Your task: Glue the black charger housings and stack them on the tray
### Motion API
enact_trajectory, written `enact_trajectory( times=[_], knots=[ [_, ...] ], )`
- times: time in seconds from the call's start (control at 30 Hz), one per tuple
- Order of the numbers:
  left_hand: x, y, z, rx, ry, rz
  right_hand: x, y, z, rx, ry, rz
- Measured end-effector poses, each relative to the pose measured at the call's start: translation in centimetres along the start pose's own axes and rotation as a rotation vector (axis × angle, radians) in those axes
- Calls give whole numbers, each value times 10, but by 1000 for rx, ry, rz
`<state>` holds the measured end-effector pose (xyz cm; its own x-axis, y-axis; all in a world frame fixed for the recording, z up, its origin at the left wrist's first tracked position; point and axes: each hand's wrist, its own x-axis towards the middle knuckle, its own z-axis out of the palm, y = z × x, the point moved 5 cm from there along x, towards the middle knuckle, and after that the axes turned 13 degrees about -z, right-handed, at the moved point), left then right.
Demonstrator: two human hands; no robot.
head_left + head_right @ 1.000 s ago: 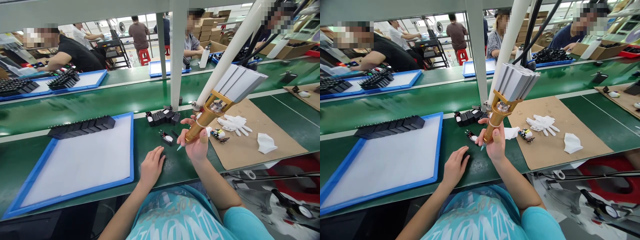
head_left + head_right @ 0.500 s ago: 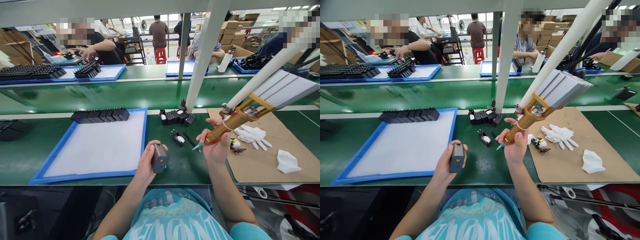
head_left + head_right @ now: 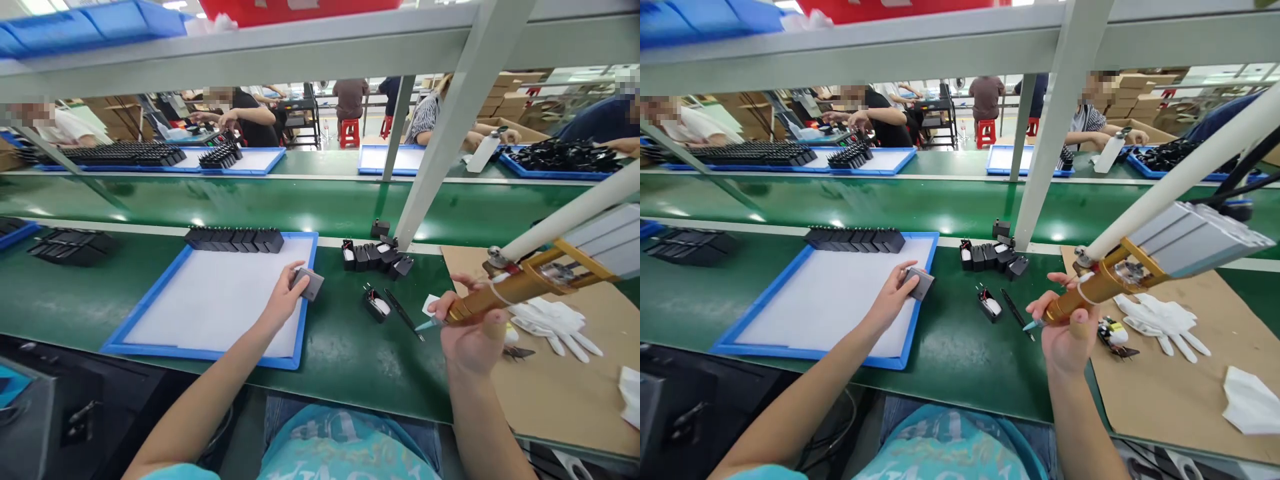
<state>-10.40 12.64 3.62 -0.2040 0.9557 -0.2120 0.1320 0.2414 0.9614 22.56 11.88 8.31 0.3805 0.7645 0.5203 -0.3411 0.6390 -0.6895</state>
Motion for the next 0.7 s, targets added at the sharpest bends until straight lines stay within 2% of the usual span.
enact_trajectory(
  times=[0.1,0.17,0.27,0.43,0.5,0.57,0.63,0.7],
  knots=[
    [51,22,-24,700,332,268,0,-1,-1,-1,1,-5],
    [81,31,-31,996,430,313,-1,-2,-1,4,-1,-18],
    [108,39,-36,1104,472,318,-3,-2,1,-4,-8,-39],
    [112,45,-32,1173,583,365,-5,-2,3,9,-40,-38],
    [114,51,-22,1194,593,368,-5,-2,3,21,-43,-33],
    [124,59,-2,1177,493,327,-6,-2,3,27,-49,-28],
    [139,67,30,1134,338,272,-6,-1,4,29,-53,-28],
    [156,74,65,1109,239,230,-6,-1,4,32,-57,-34]
  ],
)
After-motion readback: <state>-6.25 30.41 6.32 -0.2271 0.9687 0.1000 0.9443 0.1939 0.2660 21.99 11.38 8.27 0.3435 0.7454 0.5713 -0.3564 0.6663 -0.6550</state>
